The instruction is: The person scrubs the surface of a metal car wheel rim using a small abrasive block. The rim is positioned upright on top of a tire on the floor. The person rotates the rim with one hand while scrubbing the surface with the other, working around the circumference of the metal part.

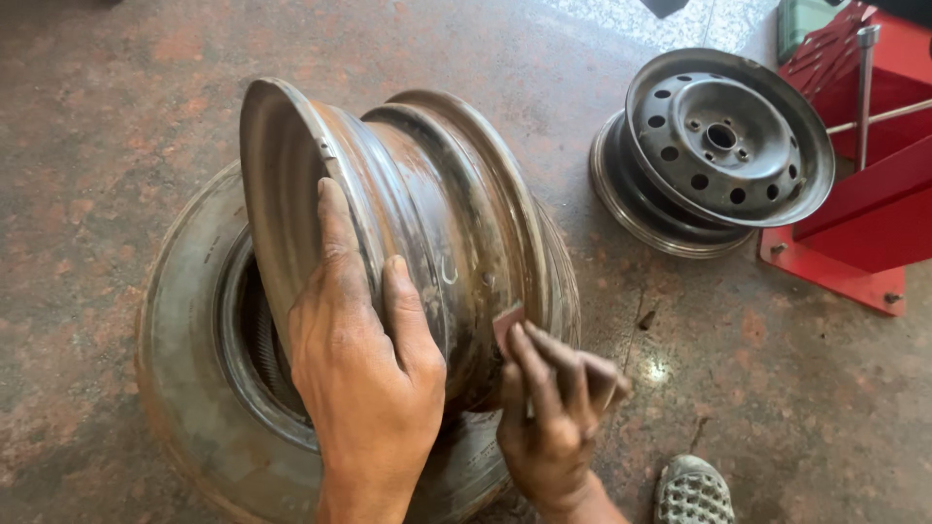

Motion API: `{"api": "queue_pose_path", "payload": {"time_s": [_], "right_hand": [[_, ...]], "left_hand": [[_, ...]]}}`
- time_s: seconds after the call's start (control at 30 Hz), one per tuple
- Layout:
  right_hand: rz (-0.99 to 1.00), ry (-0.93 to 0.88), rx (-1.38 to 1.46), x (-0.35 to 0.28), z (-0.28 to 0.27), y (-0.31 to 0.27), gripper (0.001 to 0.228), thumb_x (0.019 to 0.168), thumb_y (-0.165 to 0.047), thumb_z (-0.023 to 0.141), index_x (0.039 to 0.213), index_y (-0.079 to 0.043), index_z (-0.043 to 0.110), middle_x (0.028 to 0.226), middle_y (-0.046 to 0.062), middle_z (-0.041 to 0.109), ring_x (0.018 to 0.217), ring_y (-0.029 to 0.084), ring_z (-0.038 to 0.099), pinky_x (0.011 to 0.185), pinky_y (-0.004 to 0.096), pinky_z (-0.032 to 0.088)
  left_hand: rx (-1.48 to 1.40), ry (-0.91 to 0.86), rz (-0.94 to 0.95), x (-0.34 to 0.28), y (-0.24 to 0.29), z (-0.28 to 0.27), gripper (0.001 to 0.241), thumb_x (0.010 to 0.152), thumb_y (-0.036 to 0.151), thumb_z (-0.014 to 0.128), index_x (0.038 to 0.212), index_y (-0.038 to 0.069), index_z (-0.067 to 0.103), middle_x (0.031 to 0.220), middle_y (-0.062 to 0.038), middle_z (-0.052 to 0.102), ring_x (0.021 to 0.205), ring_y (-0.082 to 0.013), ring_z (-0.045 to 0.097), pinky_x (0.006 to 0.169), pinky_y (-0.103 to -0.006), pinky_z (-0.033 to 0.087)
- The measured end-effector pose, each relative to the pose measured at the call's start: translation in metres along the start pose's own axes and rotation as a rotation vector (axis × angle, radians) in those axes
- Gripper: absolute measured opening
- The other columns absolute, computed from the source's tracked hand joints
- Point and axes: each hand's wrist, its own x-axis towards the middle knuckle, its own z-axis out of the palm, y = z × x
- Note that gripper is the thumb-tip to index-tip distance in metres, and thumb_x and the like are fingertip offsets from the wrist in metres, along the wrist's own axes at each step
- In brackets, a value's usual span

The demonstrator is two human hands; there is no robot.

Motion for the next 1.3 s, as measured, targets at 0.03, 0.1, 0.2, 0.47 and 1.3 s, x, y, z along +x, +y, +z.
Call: {"api": "queue_pose_path", "payload": {"time_s": [0.03,0.1,0.2,0.47,1.3], "right_hand": [[0.003,-0.045,0.0,-0.017,-0.002,0.0,0.033,0.096,-0.015,0.066,0.128,-0.009,0.068,0.125,0.008,0.069,0.104,0.026,0.051,0.099,0.039,0.033],[-0.028,-0.059,0.035,-0.036,-0.001,0.011,0.04,0.098,-0.017,0.065,0.137,-0.011,0.062,0.137,0.011,0.058,0.12,0.031,0.044,0.107,0.04,0.032],[-0.11,0.0,0.181,-0.033,0.019,0.028,0.044,0.105,-0.022,0.062,0.146,-0.013,0.054,0.152,0.013,0.046,0.136,0.032,0.037,0.118,0.042,0.031],[-0.18,-0.086,0.073,0.067,0.018,0.008,0.045,0.104,-0.027,0.057,0.143,-0.006,0.057,0.146,0.006,0.062,0.132,0.027,0.043,0.114,0.046,0.022],[-0.369,-0.367,-0.049,0.09,-0.011,0.019,0.048,0.107,-0.034,0.05,0.144,-0.004,0.057,0.131,0.009,0.07,0.119,0.021,0.038,0.108,0.046,0.02]], "left_hand": [[0.006,0.0,-0.001,-0.004,-0.001,-0.001,0.059,0.104,0.013,0.053,0.157,-0.006,0.034,0.127,-0.025,0.067,0.114,-0.0367,0.067,0.101,-0.0454,0.049],[0.02,0.022,0.038,-0.018,-0.005,-0.001,0.056,0.104,0.014,0.052,0.153,-0.009,0.037,0.129,-0.028,0.066,0.11,-0.0383,0.067,0.094,-0.0459,0.05],[0.163,0.018,0.008,-0.05,-0.011,-0.003,0.046,0.1,0.021,0.056,0.136,-0.009,0.053,0.105,-0.027,0.069,0.088,-0.0399,0.068,0.076,-0.0477,0.052],[0.144,-0.022,-0.327,-0.02,0.002,-0.01,0.034,0.104,0.031,0.053,0.095,0.0,0.062,0.063,-0.024,0.065,0.061,-0.0419,0.067,0.054,-0.0519,0.049],[0.192,-0.125,-0.424,0.034,0.014,0.001,0.044,0.104,0.036,0.043,0.113,-0.003,0.061,0.077,-0.03,0.069,0.076,-0.0506,0.066,0.067,-0.0617,0.048]]}}
